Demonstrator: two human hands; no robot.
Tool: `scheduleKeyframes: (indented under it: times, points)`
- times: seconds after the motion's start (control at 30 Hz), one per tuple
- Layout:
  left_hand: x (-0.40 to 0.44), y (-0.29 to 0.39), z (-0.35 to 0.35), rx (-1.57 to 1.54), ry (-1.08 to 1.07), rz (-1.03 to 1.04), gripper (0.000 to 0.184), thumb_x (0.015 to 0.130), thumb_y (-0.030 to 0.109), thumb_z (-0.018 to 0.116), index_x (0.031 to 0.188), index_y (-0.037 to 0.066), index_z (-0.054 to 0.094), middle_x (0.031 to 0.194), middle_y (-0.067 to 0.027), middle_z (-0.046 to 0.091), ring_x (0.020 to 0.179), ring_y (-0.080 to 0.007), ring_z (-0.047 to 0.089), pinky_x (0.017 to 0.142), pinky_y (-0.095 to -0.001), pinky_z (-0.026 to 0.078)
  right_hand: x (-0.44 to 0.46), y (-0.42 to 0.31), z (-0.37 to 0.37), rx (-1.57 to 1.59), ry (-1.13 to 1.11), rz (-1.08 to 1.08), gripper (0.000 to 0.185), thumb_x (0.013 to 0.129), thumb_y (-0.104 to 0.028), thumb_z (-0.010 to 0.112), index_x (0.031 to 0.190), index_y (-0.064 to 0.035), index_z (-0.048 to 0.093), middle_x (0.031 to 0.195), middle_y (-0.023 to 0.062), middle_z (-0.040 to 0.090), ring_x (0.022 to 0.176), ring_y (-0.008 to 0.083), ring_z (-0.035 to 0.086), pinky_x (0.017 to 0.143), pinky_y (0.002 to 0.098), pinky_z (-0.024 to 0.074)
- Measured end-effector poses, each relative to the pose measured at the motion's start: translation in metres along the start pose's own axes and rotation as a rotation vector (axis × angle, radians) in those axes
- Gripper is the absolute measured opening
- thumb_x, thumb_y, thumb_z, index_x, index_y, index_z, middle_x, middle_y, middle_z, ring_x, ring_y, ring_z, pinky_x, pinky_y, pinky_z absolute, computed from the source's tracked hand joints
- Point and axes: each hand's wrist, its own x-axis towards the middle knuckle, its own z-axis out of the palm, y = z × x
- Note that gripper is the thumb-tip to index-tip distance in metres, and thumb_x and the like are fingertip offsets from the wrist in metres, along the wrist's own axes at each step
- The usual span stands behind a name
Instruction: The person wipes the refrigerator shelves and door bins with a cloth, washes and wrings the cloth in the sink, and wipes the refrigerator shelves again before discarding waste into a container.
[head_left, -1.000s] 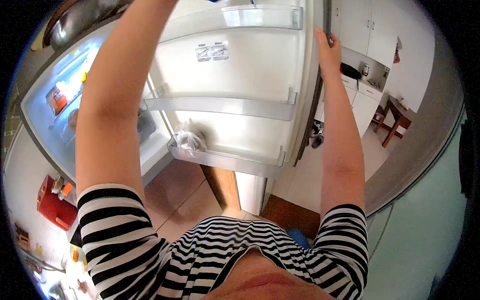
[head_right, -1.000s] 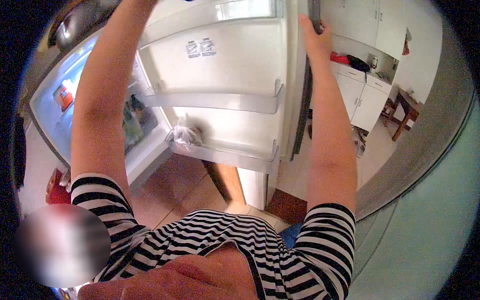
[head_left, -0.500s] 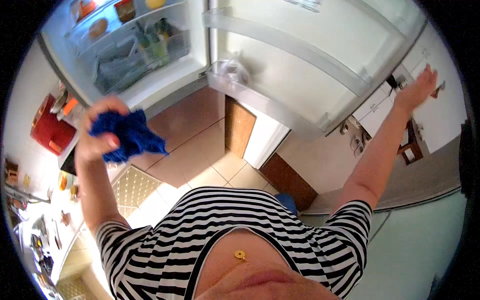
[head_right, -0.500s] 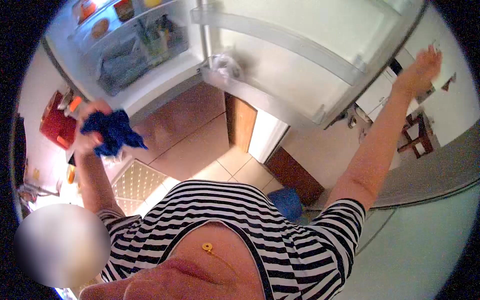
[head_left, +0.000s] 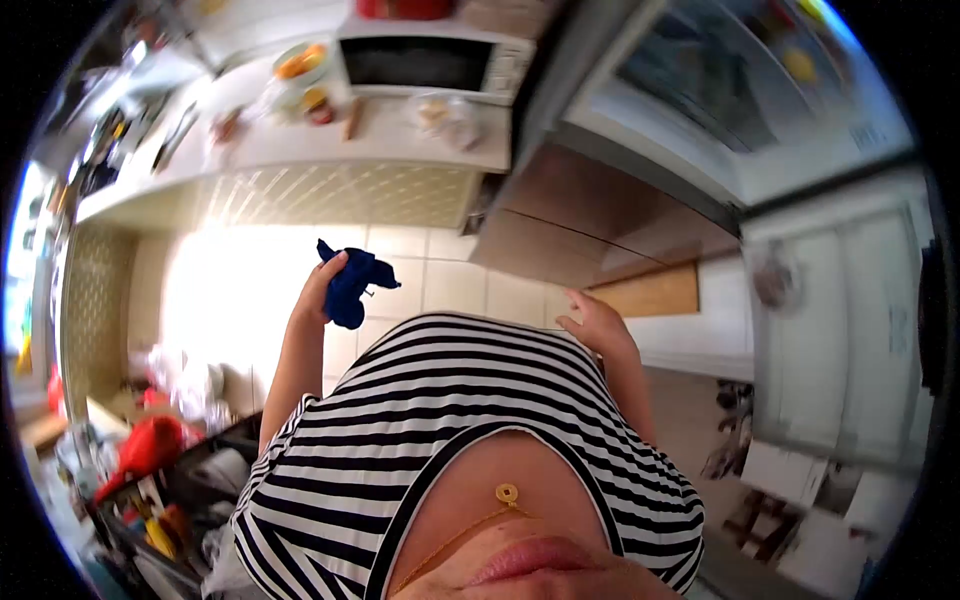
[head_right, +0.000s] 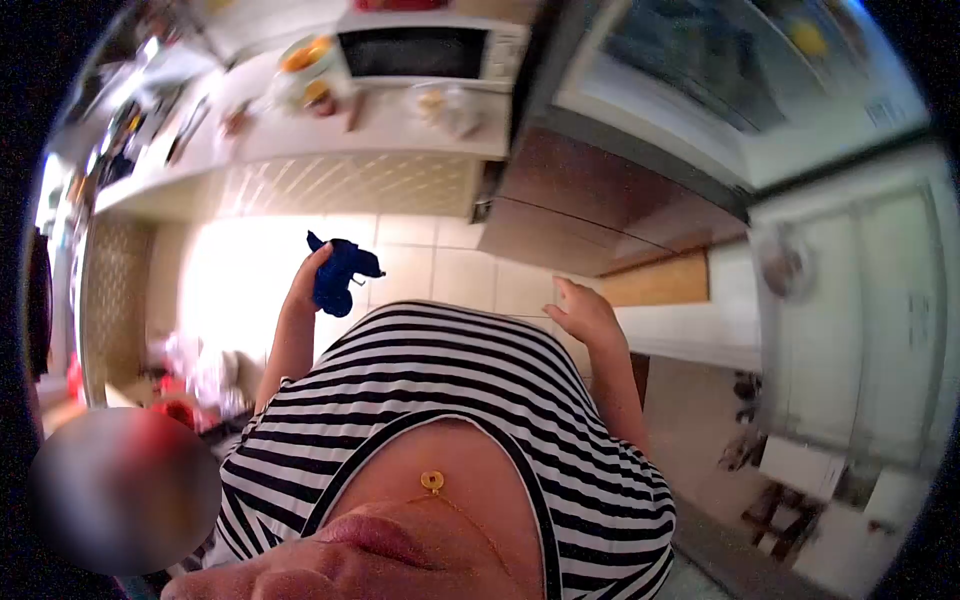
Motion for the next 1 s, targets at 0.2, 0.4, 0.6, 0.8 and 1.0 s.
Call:
scheduleKeyframes:
  times: [0.2, 0.4, 0.6, 0.8, 1.0]
  points:
    - [-0.037, 0.019, -0.096, -0.118, 0.201, 0.071, 0.042, 0.087, 0.038, 0.053, 0.103, 0.000, 0.058, 0.087, -0.0103, 0.065, 0.070, -0.0153, 0.061, 0.059, -0.0261, 0.049, 0.130, -0.013, 0.106, -0.123, -0.415, 0.013, 0.053, 0.080, -0.036, 0.059, 0.124, -0.0090, 0.049, 0.113, 0.0148, 0.059, 0.102, 0.0285, 0.057, 0.086, 0.0378, 0.0448]
    - [-0.079, 0.036, -0.183, -0.341, 0.250, 0.183, 0.039, 0.089, 0.036, 0.049, 0.103, 0.000, 0.058, 0.091, -0.0118, 0.065, 0.077, -0.0161, 0.064, 0.063, -0.0262, 0.053, 0.231, -0.026, 0.208, -0.167, -0.729, -0.008, 0.045, 0.080, -0.031, 0.056, 0.120, -0.0115, 0.054, 0.109, 0.0145, 0.061, 0.100, 0.0293, 0.058, 0.087, 0.0386, 0.0449]
    - [-0.104, 0.046, -0.219, -0.517, 0.500, 0.282, 0.047, 0.089, 0.041, 0.046, 0.111, 0.000, 0.056, 0.102, -0.0138, 0.064, 0.079, -0.0157, 0.064, 0.059, -0.0234, 0.052, 0.356, -0.127, 0.235, -0.303, -0.744, -0.419, 0.050, 0.077, -0.039, 0.057, 0.120, -0.0115, 0.054, 0.104, 0.0135, 0.063, 0.097, 0.0293, 0.059, 0.084, 0.0367, 0.0463]
    - [-0.119, 0.061, -0.268, -0.656, 0.810, 0.432, 0.043, 0.090, 0.041, 0.046, 0.110, 0.004, 0.056, 0.091, -0.0101, 0.066, 0.067, -0.0157, 0.063, 0.054, -0.0260, 0.051, 0.452, -0.310, 0.232, -0.061, -0.781, -0.659, 0.040, 0.081, -0.031, 0.059, 0.115, -0.0085, 0.056, 0.100, 0.0139, 0.063, 0.093, 0.0293, 0.060, 0.080, 0.0377, 0.0471]
    - [-0.128, 0.091, -0.298, -0.820, 0.920, 0.553, 0.039, 0.089, 0.042, 0.049, 0.106, 0.008, 0.059, 0.083, -0.0063, 0.066, 0.062, -0.0155, 0.062, 0.052, -0.0275, 0.050, 0.505, -0.502, 0.247, -0.154, -0.835, -0.977, 0.042, 0.083, -0.032, 0.059, 0.115, -0.0055, 0.055, 0.102, 0.0151, 0.063, 0.095, 0.0290, 0.059, 0.082, 0.0373, 0.0467]
